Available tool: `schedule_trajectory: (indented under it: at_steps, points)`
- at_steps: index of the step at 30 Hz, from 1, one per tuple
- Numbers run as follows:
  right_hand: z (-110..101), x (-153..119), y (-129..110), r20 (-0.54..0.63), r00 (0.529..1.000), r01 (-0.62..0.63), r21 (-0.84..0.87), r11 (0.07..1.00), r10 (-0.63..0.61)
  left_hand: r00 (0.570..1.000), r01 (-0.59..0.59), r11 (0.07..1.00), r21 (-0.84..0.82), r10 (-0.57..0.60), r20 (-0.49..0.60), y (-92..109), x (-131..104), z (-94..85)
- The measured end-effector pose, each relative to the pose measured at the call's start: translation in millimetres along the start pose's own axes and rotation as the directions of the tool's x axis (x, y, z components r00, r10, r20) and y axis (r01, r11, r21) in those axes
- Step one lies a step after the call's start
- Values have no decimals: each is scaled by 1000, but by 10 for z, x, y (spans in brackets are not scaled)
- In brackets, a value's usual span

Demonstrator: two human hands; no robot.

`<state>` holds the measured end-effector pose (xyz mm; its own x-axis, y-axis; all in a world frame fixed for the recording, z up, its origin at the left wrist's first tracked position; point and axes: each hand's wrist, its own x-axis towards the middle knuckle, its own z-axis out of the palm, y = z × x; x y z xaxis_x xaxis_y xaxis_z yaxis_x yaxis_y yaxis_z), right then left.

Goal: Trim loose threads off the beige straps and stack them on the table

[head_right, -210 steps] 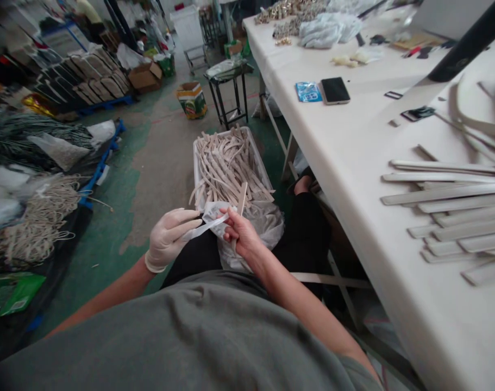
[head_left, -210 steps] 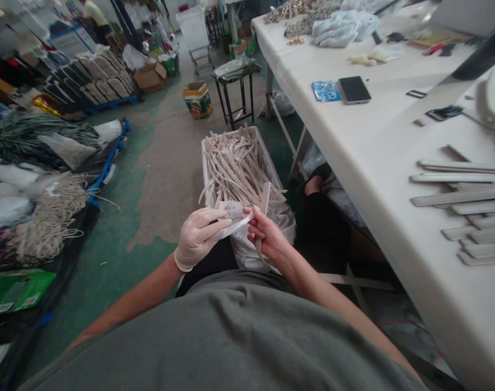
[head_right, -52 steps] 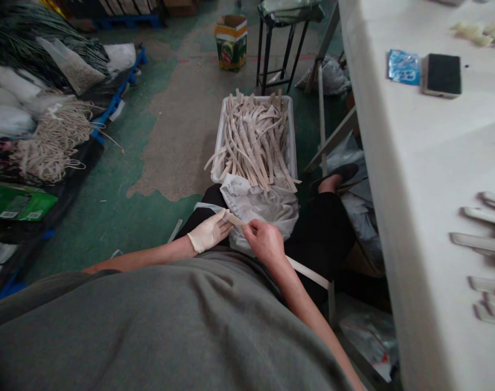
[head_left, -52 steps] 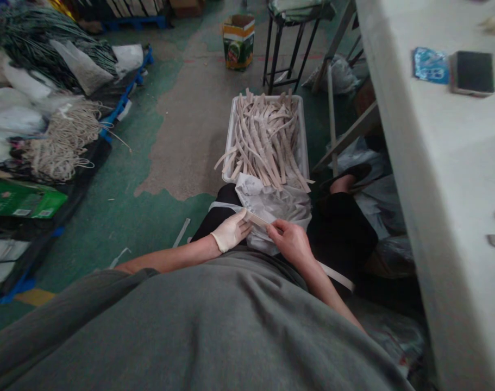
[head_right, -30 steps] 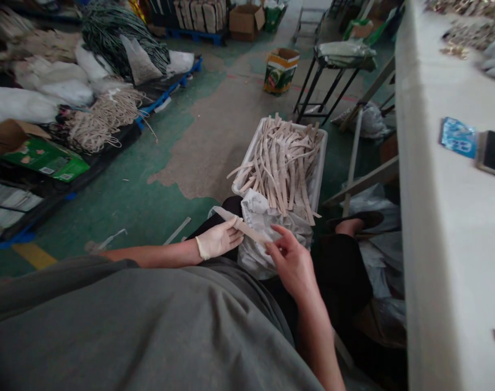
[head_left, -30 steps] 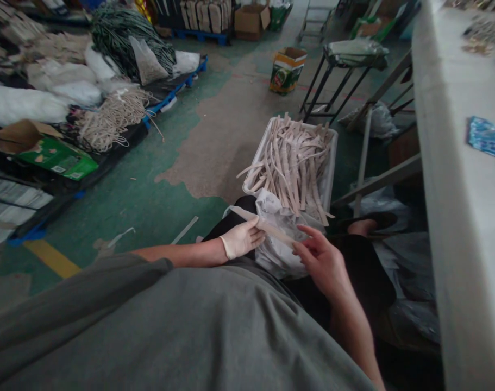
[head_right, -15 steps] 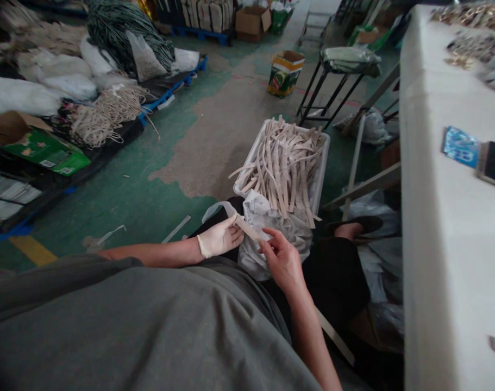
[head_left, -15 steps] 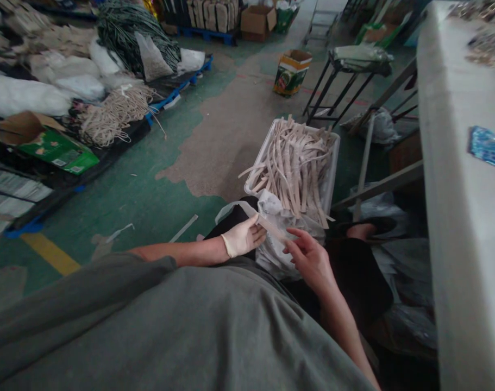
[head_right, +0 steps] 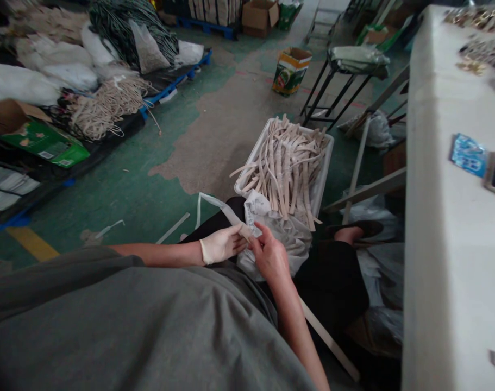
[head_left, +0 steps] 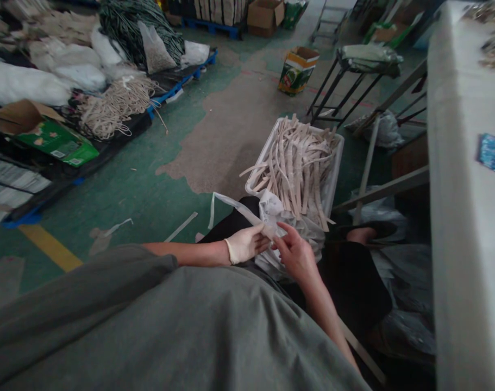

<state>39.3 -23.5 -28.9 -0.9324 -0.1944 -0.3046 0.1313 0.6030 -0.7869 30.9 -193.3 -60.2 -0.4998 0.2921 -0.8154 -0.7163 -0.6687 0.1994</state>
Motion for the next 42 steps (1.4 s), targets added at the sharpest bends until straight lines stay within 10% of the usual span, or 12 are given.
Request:
schedule_trajectory:
  at_steps: [14,30,36,42]
  points:
    - [-138,-93,47,-67,998,1,-17,1000,-3,996,-85,996,37,85,5,10,46,14]
    - [-99,-153,62,-10,1000,10,-20,1000,-10,991,70,985,155,-87,105,-219,21,85]
    - [-249,-295,154,-34,999,-18,34,999,20,995,-50,995,92,42,86,-51,22,88]
    - [-128,-206,43,-58,998,5,-13,1000,-6,979,89,981,172,-117,164,-218,-4,109]
